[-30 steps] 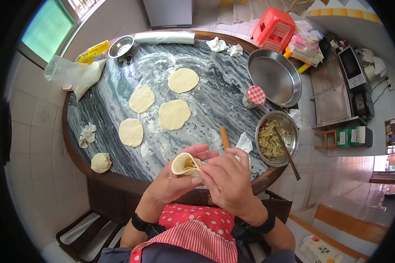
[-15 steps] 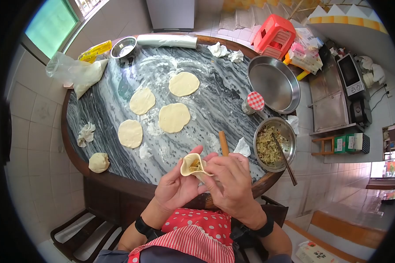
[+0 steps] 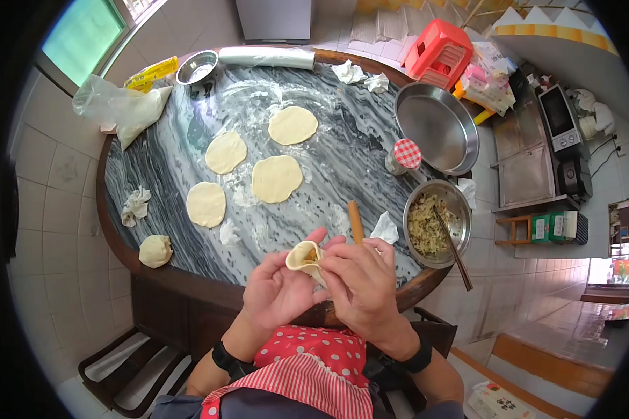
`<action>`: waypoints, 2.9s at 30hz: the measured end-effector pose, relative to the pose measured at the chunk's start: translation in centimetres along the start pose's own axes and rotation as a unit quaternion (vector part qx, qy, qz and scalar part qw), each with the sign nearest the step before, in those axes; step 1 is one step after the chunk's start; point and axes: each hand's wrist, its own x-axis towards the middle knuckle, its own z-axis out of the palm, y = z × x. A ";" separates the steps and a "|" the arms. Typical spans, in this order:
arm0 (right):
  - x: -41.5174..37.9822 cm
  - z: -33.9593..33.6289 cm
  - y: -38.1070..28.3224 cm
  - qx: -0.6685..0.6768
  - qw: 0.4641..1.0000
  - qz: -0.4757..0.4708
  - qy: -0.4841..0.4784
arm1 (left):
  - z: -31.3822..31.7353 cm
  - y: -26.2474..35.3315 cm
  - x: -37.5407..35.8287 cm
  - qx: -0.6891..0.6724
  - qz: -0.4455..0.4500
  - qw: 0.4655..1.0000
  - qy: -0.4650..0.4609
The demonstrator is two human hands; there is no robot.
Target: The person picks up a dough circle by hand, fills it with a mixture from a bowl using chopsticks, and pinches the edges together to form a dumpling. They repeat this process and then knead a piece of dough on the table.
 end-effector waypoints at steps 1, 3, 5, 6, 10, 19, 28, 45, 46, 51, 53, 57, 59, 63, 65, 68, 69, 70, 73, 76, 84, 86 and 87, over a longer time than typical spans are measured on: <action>0.0 0.0 0.0 0.000 1.000 0.000 0.000 | 0.0 -0.1 0.0 0.021 -0.001 1.000 0.008; 0.0 -0.1 -0.1 -0.006 1.000 0.002 -0.002 | -0.1 -0.3 0.0 0.041 -0.004 0.999 0.016; 0.1 -0.2 -0.3 -0.004 1.000 0.003 -0.002 | -0.5 -0.3 0.0 0.054 0.003 0.998 0.017; 0.2 -0.2 -0.4 -0.002 1.000 0.004 -0.001 | -0.7 -0.4 0.0 0.053 0.003 0.998 0.017; 0.4 0.1 -0.7 0.007 1.000 0.014 -0.003 | -1.1 -0.2 0.1 0.010 -0.001 1.000 -0.002; 0.7 0.9 -0.5 0.016 0.999 0.039 -0.004 | -0.7 0.1 0.6 0.051 -0.015 0.998 0.030; 0.5 1.6 -0.1 0.033 0.997 0.066 0.017 | -0.9 0.5 1.0 0.069 -0.026 0.996 0.055; 1.7 2.0 -0.3 0.003 0.991 0.111 -0.071 | -1.9 0.8 1.7 0.034 -0.052 0.996 0.059; 1.6 2.4 -0.2 0.004 0.991 0.111 -0.072 | -1.7 0.8 1.8 0.045 -0.047 0.996 0.066; 1.5 2.9 -0.2 0.022 0.989 0.112 -0.091 | -2.2 1.2 1.9 0.075 -0.064 0.993 0.068; 2.0 2.9 -0.3 0.017 0.989 0.102 -0.104 | -2.1 1.3 2.0 0.070 -0.073 0.990 0.101; 2.6 2.5 -0.4 0.012 0.985 0.076 -0.152 | -2.2 1.6 2.1 0.045 -0.068 0.991 0.103; 2.5 2.8 -0.1 -0.015 0.987 0.057 -0.147 | -2.2 1.6 2.1 0.016 -0.069 0.994 0.088; 1.6 3.7 0.1 -0.059 0.992 0.055 -0.100 | -2.8 1.7 1.9 -0.022 -0.066 0.994 0.079; 1.3 4.1 0.2 -0.051 0.992 0.089 -0.075 | -4.0 1.2 1.8 -0.092 -0.047 0.994 -0.034; 1.0 4.6 0.6 -0.032 0.989 0.134 -0.050 | -4.8 0.0 1.9 -0.100 -0.016 0.995 0.005; 1.0 4.6 0.7 -0.022 0.987 0.148 -0.051 | -4.6 0.0 1.9 -0.100 -0.016 0.995 0.004; 1.1 4.4 0.5 -0.023 0.988 0.147 -0.051 | -4.2 0.0 1.8 -0.053 -0.009 0.998 0.037; 2.0 3.9 -0.4 -0.026 0.990 0.111 -0.087 | -3.5 0.0 1.8 0.007 -0.005 0.996 0.089; 2.3 3.9 -0.5 -0.069 0.990 0.063 -0.102 | -3.2 0.1 1.7 0.002 -0.009 0.994 0.105; 1.6 5.5 0.1 -0.166 0.982 -0.014 -0.089 | -3.5 0.1 1.4 -0.042 0.012 0.998 0.049; 1.3 6.0 0.2 -0.149 0.986 0.006 -0.073 | -3.7 -0.2 1.3 -0.049 0.019 0.994 0.097; 1.2 6.1 0.1 -0.130 0.990 0.024 -0.058 | -4.2 -0.3 1.3 -0.049 0.016 0.994 0.097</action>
